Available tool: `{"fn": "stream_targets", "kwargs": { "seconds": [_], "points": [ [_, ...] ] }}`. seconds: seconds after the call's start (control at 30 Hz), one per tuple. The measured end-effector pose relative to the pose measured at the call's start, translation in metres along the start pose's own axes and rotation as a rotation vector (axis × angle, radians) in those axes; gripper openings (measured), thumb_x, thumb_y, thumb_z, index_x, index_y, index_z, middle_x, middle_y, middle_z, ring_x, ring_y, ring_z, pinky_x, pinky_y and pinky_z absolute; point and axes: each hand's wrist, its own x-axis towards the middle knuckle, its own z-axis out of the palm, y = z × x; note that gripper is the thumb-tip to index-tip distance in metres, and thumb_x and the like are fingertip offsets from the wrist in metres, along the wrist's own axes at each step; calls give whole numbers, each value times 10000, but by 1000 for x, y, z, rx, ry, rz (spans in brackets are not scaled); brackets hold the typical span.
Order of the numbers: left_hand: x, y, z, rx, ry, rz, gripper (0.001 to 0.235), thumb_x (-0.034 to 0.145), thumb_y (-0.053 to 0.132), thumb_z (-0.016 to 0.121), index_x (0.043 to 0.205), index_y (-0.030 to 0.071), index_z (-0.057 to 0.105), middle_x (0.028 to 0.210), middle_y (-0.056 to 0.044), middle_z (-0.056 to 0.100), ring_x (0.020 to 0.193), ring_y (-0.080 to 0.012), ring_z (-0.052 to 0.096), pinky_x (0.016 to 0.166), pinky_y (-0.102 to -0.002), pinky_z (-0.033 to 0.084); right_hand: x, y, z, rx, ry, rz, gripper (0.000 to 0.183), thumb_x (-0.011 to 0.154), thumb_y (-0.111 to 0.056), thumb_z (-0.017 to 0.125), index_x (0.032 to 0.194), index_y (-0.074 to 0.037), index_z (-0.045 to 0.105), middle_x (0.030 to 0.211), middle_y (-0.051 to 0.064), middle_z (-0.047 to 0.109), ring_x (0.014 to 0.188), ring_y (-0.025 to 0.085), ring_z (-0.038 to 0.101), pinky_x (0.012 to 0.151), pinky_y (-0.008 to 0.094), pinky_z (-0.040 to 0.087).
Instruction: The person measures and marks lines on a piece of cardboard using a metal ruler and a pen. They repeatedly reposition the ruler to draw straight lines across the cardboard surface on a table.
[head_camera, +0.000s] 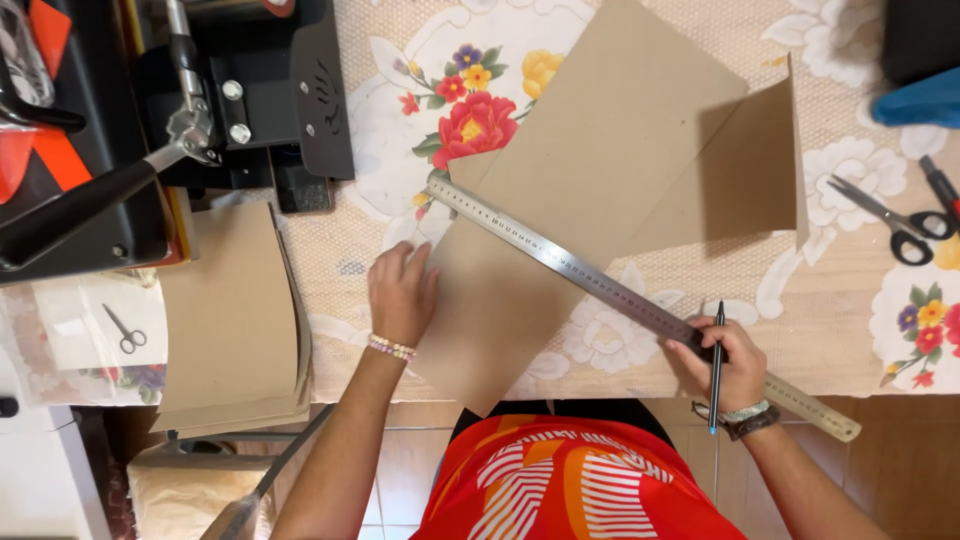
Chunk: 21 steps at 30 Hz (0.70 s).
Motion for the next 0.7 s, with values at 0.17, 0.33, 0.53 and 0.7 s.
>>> {"fn": "stream_targets", "kwargs": {
  "seconds": [0.17,0.33,0.53,0.7],
  "points": [
    [39,46,36,-66,6,335,440,1025,368,554,1388,123,583,1399,-183,550,1318,-414,495,1116,-538,376,-7,2,9,16,13,1,406,756,-147,921,759,-80,521,946,110,744,854,317,714,806,364,547],
    [52,49,66,-29,-74,385,601,1012,486,528,1514,163,462,1544,-178,437,1437,-422,376,1193,-548,272,-13,-1,9,62,23,-4,402,752,-96,912,745,-71,511,918,143,732,827,352,706,763,408,545],
    [45,49,65,-55,-2,309,729,989,477,583,1561,103,330,1628,-205,273,1519,-397,205,1236,-576,114,-28,12,1,92,50,22,406,753,-92,908,718,-81,503,907,144,724,807,339,699,757,384,538],
    [47,49,65,-21,28,264,683,979,494,559,1494,65,430,1574,-216,339,1480,-415,290,1230,-578,175,-27,14,-11,77,41,19,400,754,-80,903,732,-66,504,919,169,713,803,370,684,737,412,532]
  ]
}}
